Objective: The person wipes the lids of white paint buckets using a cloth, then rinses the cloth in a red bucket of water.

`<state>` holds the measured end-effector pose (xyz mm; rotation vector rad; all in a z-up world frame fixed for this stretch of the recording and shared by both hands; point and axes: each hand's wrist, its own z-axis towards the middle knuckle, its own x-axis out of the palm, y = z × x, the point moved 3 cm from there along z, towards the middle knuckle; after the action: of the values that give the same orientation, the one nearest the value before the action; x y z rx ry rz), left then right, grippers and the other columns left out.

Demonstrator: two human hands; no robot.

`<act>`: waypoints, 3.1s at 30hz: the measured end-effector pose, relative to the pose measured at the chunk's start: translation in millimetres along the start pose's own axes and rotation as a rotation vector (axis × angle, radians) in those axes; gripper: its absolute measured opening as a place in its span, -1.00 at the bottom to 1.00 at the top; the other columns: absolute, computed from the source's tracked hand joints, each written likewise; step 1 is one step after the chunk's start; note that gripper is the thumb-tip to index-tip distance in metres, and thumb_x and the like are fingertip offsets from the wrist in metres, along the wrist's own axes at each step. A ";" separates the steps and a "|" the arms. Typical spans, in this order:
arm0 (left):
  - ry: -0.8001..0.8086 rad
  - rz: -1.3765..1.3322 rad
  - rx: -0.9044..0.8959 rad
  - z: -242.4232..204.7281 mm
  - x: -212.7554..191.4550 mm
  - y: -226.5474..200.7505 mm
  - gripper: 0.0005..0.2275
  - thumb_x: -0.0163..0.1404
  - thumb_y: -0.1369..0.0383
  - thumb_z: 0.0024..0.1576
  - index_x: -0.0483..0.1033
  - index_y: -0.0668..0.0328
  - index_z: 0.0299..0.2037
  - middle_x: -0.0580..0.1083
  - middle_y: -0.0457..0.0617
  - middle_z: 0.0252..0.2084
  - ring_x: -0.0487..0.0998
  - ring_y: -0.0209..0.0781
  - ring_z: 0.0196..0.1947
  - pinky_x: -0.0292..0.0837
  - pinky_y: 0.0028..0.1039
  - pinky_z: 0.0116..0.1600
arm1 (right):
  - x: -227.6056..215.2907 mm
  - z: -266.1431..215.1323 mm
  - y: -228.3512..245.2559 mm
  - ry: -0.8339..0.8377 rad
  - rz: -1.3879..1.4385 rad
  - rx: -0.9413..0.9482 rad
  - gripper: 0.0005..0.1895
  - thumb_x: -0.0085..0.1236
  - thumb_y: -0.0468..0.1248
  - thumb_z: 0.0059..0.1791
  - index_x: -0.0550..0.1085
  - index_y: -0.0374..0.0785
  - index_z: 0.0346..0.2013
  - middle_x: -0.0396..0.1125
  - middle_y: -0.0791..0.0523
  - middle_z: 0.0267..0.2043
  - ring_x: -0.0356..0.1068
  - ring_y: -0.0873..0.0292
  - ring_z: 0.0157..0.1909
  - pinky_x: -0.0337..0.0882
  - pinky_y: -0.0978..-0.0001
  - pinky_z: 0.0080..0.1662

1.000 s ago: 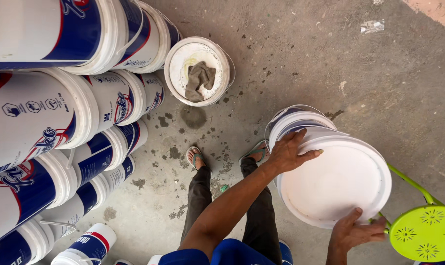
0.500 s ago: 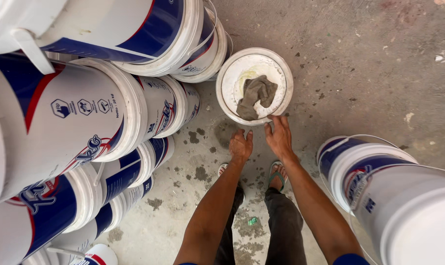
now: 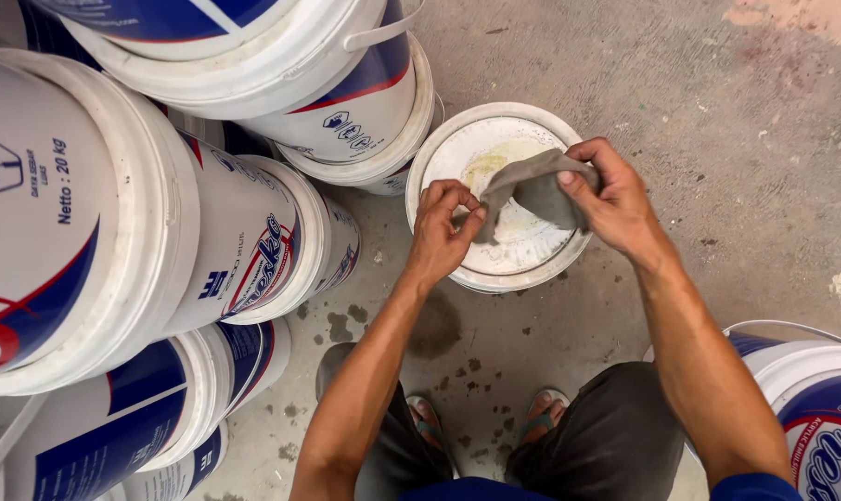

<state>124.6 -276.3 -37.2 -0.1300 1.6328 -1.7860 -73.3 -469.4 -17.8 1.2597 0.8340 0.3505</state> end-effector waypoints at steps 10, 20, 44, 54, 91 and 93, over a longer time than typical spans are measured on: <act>0.784 -0.388 0.282 10.2 11.4 -146.4 -0.20 0.22 0.08 0.24 0.02 0.09 0.59 0.18 0.07 0.64 0.29 0.04 0.63 0.27 -0.11 0.66 | -62.7 -58.5 182.4 0.512 -0.077 -0.421 -0.54 0.31 -0.27 -0.05 0.53 -0.29 0.14 0.54 0.01 0.09 0.58 0.05 0.15 0.55 0.23 0.23; 0.837 -0.881 -0.085 -101.9 92.9 -97.9 -0.79 -0.08 0.07 0.42 0.44 -0.04 -0.04 0.26 -0.35 -0.33 0.25 -0.50 -0.39 0.19 -0.65 -0.27 | -88.3 -132.5 97.4 0.527 -0.236 -0.138 -0.23 0.37 -0.10 -0.14 0.43 -0.17 0.36 0.50 0.14 0.05 0.56 0.24 0.03 0.53 0.42 0.08; -0.293 0.064 -0.101 -19.1 55.3 -28.4 -0.51 0.30 0.37 0.14 0.43 0.28 0.24 0.45 0.15 0.00 0.46 0.06 -0.02 0.38 -0.11 0.06 | 32.0 -83.7 0.9 -0.306 -0.848 -0.023 -0.42 0.39 -0.27 0.01 0.50 -0.18 0.34 0.24 -0.08 0.35 0.13 -0.15 0.37 0.13 -0.14 0.32; -0.415 0.030 -0.621 -26.0 -4.4 85.0 -0.35 -0.34 -0.15 0.44 0.18 0.31 0.47 0.29 0.33 0.31 0.27 0.35 0.45 0.12 0.22 0.46 | 76.2 -46.1 -72.9 -0.110 -0.882 0.425 -0.23 -0.22 -0.06 0.22 -0.05 -0.36 0.67 -0.47 -0.15 0.75 -0.59 -0.37 0.69 -0.54 -0.63 0.44; -0.984 -0.551 -0.464 -48.4 40.7 153.6 -0.38 -0.68 -0.13 0.46 0.15 0.01 0.53 0.26 0.18 0.41 0.23 0.09 0.41 -0.25 0.25 0.54 | 194.3 -10.5 -36.5 0.363 -0.767 -0.544 -0.40 -0.19 -0.13 0.16 0.22 -0.18 0.52 -0.12 0.01 0.72 -0.21 -0.13 0.70 -0.27 -0.26 0.55; -1.028 -0.524 -0.455 -46.3 37.8 143.0 -0.42 -0.54 -0.11 0.46 0.21 0.05 0.48 0.27 0.26 0.41 0.26 0.17 0.40 -0.19 0.23 0.56 | 183.3 -13.8 -41.8 0.443 -0.658 -0.599 -0.41 -0.09 -0.14 0.13 0.28 -0.13 0.48 -0.01 0.04 0.68 -0.11 -0.09 0.68 -0.19 -0.25 0.54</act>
<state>132.8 -252.2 -190.1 -1.5187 1.2058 -1.2316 30.5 -352.6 -123.3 0.3095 1.3426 0.3104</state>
